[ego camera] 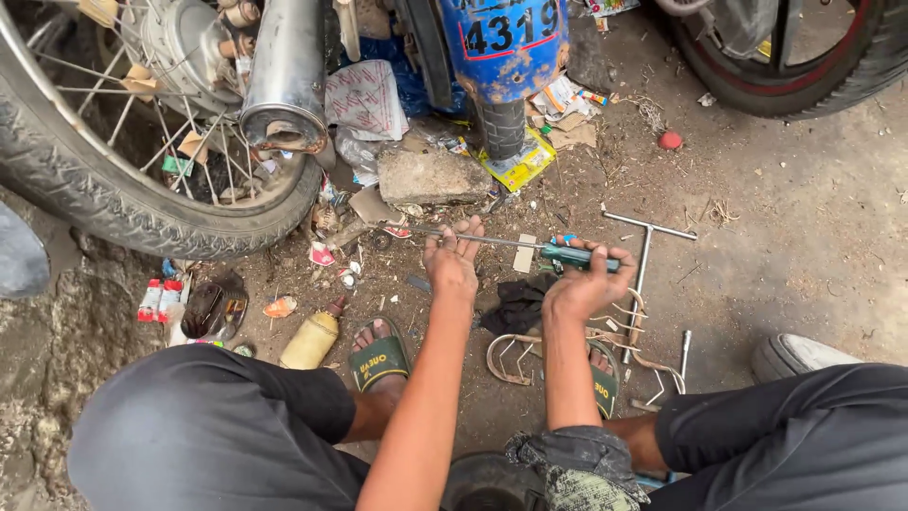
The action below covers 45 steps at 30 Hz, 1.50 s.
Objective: Clean and reinstall the rear taillight cover on a motorcycle using a screwdriver.
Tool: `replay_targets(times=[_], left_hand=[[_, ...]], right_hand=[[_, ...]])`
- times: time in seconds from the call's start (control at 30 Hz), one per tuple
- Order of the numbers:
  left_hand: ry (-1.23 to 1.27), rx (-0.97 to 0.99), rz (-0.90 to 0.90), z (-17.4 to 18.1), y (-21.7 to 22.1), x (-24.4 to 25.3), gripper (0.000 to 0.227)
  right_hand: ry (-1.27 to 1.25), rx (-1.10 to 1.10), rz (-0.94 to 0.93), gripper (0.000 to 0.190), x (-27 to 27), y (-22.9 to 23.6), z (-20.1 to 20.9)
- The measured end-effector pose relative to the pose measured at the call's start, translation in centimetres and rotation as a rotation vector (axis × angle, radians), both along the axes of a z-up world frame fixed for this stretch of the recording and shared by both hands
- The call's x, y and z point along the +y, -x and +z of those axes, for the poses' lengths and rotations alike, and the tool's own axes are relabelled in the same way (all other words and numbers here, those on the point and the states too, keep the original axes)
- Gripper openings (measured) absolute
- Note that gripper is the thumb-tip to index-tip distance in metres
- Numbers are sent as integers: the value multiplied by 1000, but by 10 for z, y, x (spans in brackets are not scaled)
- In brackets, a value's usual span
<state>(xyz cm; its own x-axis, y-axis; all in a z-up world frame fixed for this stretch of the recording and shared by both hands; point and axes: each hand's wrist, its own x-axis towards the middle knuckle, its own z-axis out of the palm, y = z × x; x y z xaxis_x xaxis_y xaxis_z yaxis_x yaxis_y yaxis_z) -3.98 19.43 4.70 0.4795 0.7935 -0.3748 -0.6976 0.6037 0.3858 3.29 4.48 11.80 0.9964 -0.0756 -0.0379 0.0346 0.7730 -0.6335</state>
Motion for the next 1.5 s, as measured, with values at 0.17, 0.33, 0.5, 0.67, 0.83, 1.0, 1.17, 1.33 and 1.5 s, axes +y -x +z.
replay_targets(times=[0.17,0.33,0.5,0.67,0.83,1.0,1.17,1.33,1.5], left_hand=[[33,61,48,2,1,-2,6],[63,42,56,19,-2,-6,3],[78,19,69,23,-5,1,4],[71,26,63,43,-6,-4,9],[-24,-54,40,69,-5,-10,12],[-40,-143,-19,92,-13,-15,12],[-71,-56,-102,130,-15,-34,14],[-102,-135,-224,154,-25,-58,17],[-403,-214,-462,164,-19,-75,21]], right_hand=[[60,-22,-45,18,-3,-3,19],[42,-150,33,19,-3,2,25],[-73,-195,155,20,-4,6,40],[-20,-340,200,19,2,10,40],[44,-248,140,18,1,12,57],[29,-357,74,22,-2,21,87],[304,-555,-139,23,-5,39,118],[298,-434,-163,26,10,47,110],[285,-428,-195,31,-32,23,147]])
